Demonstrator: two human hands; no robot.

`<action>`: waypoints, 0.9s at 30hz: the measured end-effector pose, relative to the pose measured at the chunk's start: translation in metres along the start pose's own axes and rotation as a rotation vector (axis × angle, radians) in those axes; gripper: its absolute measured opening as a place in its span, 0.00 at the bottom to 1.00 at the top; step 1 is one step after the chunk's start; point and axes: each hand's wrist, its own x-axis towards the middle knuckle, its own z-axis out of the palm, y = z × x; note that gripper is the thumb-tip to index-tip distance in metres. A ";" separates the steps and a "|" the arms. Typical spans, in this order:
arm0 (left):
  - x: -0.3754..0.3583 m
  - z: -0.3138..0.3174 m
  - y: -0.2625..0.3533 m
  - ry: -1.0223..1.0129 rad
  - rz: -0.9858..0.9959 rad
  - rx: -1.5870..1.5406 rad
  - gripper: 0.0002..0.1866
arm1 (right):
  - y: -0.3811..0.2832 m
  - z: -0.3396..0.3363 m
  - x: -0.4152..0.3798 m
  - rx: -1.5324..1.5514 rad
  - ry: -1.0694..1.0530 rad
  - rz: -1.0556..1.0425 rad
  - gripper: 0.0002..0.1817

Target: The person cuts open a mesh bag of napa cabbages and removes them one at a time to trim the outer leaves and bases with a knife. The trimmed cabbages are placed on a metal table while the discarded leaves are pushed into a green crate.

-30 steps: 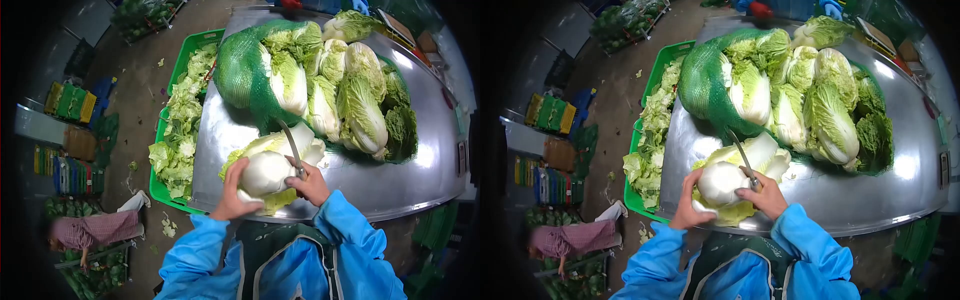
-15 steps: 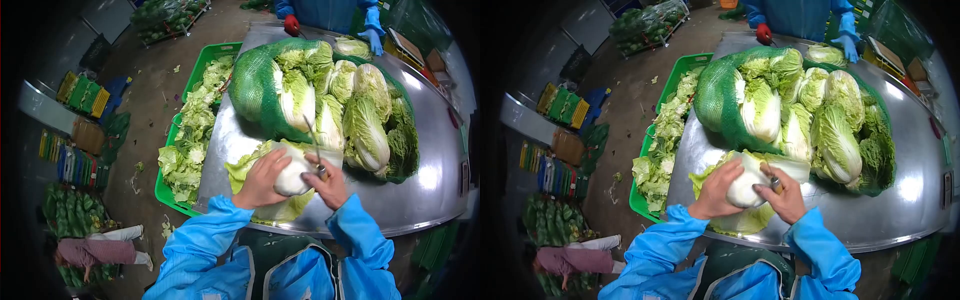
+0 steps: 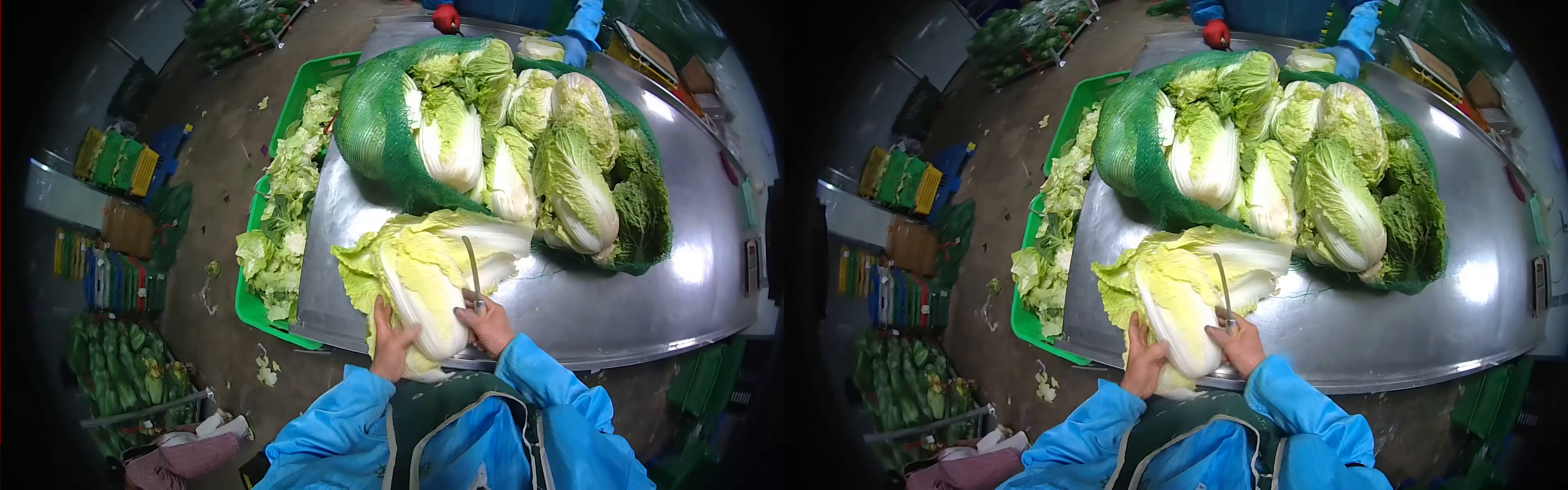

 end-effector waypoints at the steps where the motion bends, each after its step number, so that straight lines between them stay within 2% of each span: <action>1: 0.001 0.000 -0.002 0.009 0.006 0.001 0.52 | -0.001 0.003 0.001 0.000 -0.011 0.001 0.27; 3: 0.001 0.008 0.001 0.059 -0.160 -0.020 0.49 | -0.013 0.009 0.002 -0.163 -0.056 -0.173 0.27; 5: 0.003 0.013 0.001 0.090 -0.148 -0.118 0.49 | -0.022 0.007 0.005 -0.233 -0.068 -0.253 0.26; 8: -0.003 0.022 -0.005 0.069 0.188 -0.017 0.51 | -0.051 -0.002 -0.004 -0.308 -0.101 -0.270 0.28; 9: -0.004 0.027 0.000 0.067 0.192 -0.021 0.51 | -0.060 -0.002 -0.010 -0.312 -0.102 -0.274 0.28; 11: -0.002 0.038 0.010 -0.024 0.337 -0.052 0.53 | -0.071 0.000 -0.019 -0.154 -0.154 -0.325 0.31; 12: 0.003 0.038 0.011 -0.022 0.343 -0.060 0.53 | -0.070 0.004 -0.018 -0.237 -0.175 -0.415 0.33; 15: 0.023 0.036 0.015 -0.058 0.273 -0.010 0.56 | -0.064 0.008 -0.010 -0.342 -0.131 -0.478 0.33; 17: 0.023 0.035 0.010 -0.052 0.427 0.304 0.53 | -0.065 0.004 -0.008 -0.356 -0.091 -0.457 0.31; 19: 0.029 0.039 0.002 -0.043 0.397 0.180 0.54 | -0.063 -0.002 0.001 -0.261 -0.127 -0.448 0.30; 21: 0.038 0.037 -0.007 -0.028 0.378 0.062 0.56 | -0.063 -0.003 0.003 -0.293 -0.118 -0.440 0.30; 23: 0.046 0.032 -0.014 -0.104 0.326 -0.035 0.55 | -0.072 -0.001 -0.002 -0.504 -0.050 -0.538 0.30; 24: 0.047 0.033 -0.015 -0.102 0.327 -0.036 0.55 | -0.078 0.000 -0.004 -0.505 -0.052 -0.538 0.30; 26: 0.047 0.036 -0.016 -0.121 0.135 -0.285 0.51 | -0.096 0.002 -0.009 -0.571 -0.029 -0.571 0.31; 27: 0.051 0.028 -0.023 -0.123 0.137 -0.285 0.51 | -0.104 -0.003 -0.011 -0.672 0.011 -0.685 0.31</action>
